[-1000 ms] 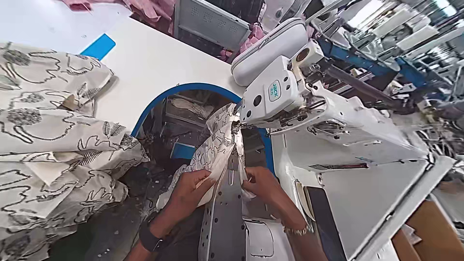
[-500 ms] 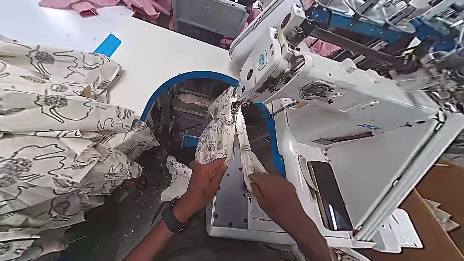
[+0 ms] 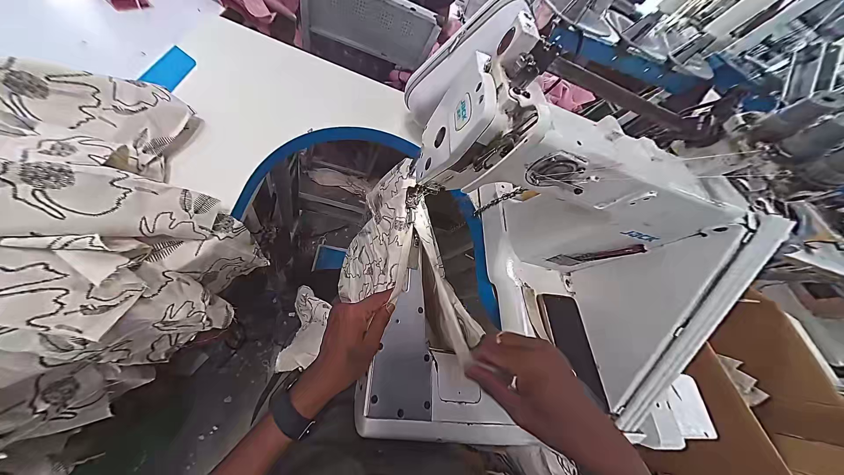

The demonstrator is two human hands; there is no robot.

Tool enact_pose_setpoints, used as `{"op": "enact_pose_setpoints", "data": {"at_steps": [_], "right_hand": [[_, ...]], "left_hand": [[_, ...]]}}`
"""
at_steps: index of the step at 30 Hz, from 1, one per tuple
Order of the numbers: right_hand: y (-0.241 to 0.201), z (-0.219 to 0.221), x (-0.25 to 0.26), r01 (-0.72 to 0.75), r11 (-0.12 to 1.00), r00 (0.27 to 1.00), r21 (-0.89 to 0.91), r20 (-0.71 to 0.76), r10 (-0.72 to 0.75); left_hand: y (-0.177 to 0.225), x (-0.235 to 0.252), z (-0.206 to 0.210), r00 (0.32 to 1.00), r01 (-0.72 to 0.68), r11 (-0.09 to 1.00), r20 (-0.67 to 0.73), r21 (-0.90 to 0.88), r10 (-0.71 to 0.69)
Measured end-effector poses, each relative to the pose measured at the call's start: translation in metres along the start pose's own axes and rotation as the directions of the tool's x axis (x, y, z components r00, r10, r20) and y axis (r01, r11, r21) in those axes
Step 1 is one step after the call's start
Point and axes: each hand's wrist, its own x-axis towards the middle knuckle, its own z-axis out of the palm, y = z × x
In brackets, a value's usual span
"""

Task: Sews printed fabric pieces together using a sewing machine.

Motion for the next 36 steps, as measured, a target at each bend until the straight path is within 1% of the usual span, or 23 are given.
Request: {"op": "enact_pose_setpoints", "data": {"at_steps": [1, 2, 3, 4, 5, 6, 7, 8, 9, 11, 12, 14, 15, 17, 20, 23, 27, 30, 32, 34, 36], "right_hand": [[-0.003, 0.0, -0.001, -0.043, 0.998, 0.988, 0.049, 0.152, 0.035], [-0.007, -0.005, 0.003, -0.167, 0.985, 0.927, 0.051, 0.348, 0.139], [-0.011, -0.009, 0.005, -0.2, 0.98, 0.908, -0.002, 0.376, 0.187], [-0.019, -0.017, 0.007, -0.117, 0.991, 0.952, -0.064, 0.277, 0.13], [-0.038, -0.02, 0.007, 0.011, 0.995, 0.99, -0.099, 0.144, 0.003], [-0.063, -0.017, 0.008, 0.105, 0.991, 0.993, -0.078, 0.061, -0.1], [-0.085, -0.005, 0.016, 0.167, 0.984, 0.986, -0.054, 0.018, -0.167], [-0.098, 0.011, 0.023, 0.205, 0.978, 0.979, -0.039, 0.027, -0.204], [-0.103, 0.023, 0.032, 0.202, 0.979, 0.978, -0.027, 0.061, -0.2], [-0.1, 0.021, 0.048, 0.103, 0.994, 0.978, -0.021, 0.184, -0.097], [-0.101, 0.018, 0.048, 0.066, 0.996, 0.977, -0.06, 0.209, -0.052], [-0.102, 0.015, 0.053, 0.038, 0.987, 0.981, -0.158, 0.193, -0.006], [-0.102, 0.015, 0.056, 0.033, 0.978, 0.983, -0.204, 0.186, 0.006], [-0.101, 0.011, 0.063, 0.012, 0.966, 0.982, -0.259, 0.184, 0.037], [-0.097, 0.006, 0.07, -0.026, 0.954, 0.992, -0.297, 0.114, 0.062], [-0.098, 0.001, 0.075, -0.072, 0.951, 0.988, -0.3, 0.113, 0.11], [-0.094, 0.0, 0.075, -0.039, 0.942, 0.987, -0.332, 0.135, 0.088], [-0.094, 0.005, 0.075, -0.008, 0.933, 0.995, -0.359, 0.093, 0.044], [-0.095, 0.008, 0.077, 0.019, 0.918, 0.998, -0.396, 0.068, 0.008], [-0.095, 0.007, 0.078, 0.033, 0.901, 0.998, -0.433, 0.058, -0.009], [-0.092, 0.006, 0.083, 0.051, 0.893, 0.998, -0.447, 0.059, -0.027]], "left_hand": [[0.001, 0.0, -0.001, 1.0, -0.004, 1.0, -0.005, 0.013, 0.005], [0.001, 0.0, -0.002, 1.0, -0.018, 0.999, -0.009, 0.029, 0.018], [0.001, 0.001, -0.003, 0.999, -0.049, 0.998, -0.018, 0.05, 0.05], [0.001, 0.005, -0.001, 0.994, -0.097, 0.992, -0.042, 0.079, 0.1], [0.002, 0.004, 0.0, 0.987, -0.145, 0.982, -0.051, 0.122, 0.152], [0.005, 0.0, 0.004, 0.977, -0.2, 0.966, -0.046, 0.161, 0.21], [0.007, -0.003, 0.008, 0.964, -0.251, 0.949, -0.045, 0.192, 0.263], [0.008, -0.007, 0.011, 0.963, -0.256, 0.943, -0.031, 0.211, 0.268], [0.007, -0.004, 0.008, 0.969, -0.244, 0.95, -0.004, 0.194, 0.249], [0.0, 0.013, 0.0, 0.984, -0.173, 0.983, 0.044, 0.061, 0.17], [-0.003, 0.017, 0.001, 0.988, -0.135, 0.991, 0.067, -0.013, 0.136], [-0.007, 0.029, 0.006, 0.99, -0.128, 0.989, 0.053, -0.07, 0.132], [-0.008, 0.034, 0.008, 0.99, -0.133, 0.989, 0.029, -0.068, 0.135], [-0.006, 0.042, 0.007, 0.989, -0.149, 0.989, 0.009, -0.002, 0.149], [0.002, 0.042, -0.004, 0.985, -0.165, 0.976, 0.065, 0.14, 0.157], [0.005, 0.035, -0.006, 0.982, -0.178, 0.971, 0.097, 0.159, 0.164], [0.007, 0.037, -0.007, 0.974, -0.206, 0.967, 0.126, 0.15, 0.188], [0.005, 0.038, -0.006, 0.975, -0.204, 0.966, 0.122, 0.157, 0.186], [0.006, 0.039, -0.01, 0.974, -0.186, 0.972, 0.154, 0.144, 0.164], [0.008, 0.036, -0.011, 0.97, -0.179, 0.979, 0.185, 0.093, 0.16], [0.007, 0.036, -0.014, 0.964, -0.146, 0.989, 0.226, 0.001, 0.142]]}}
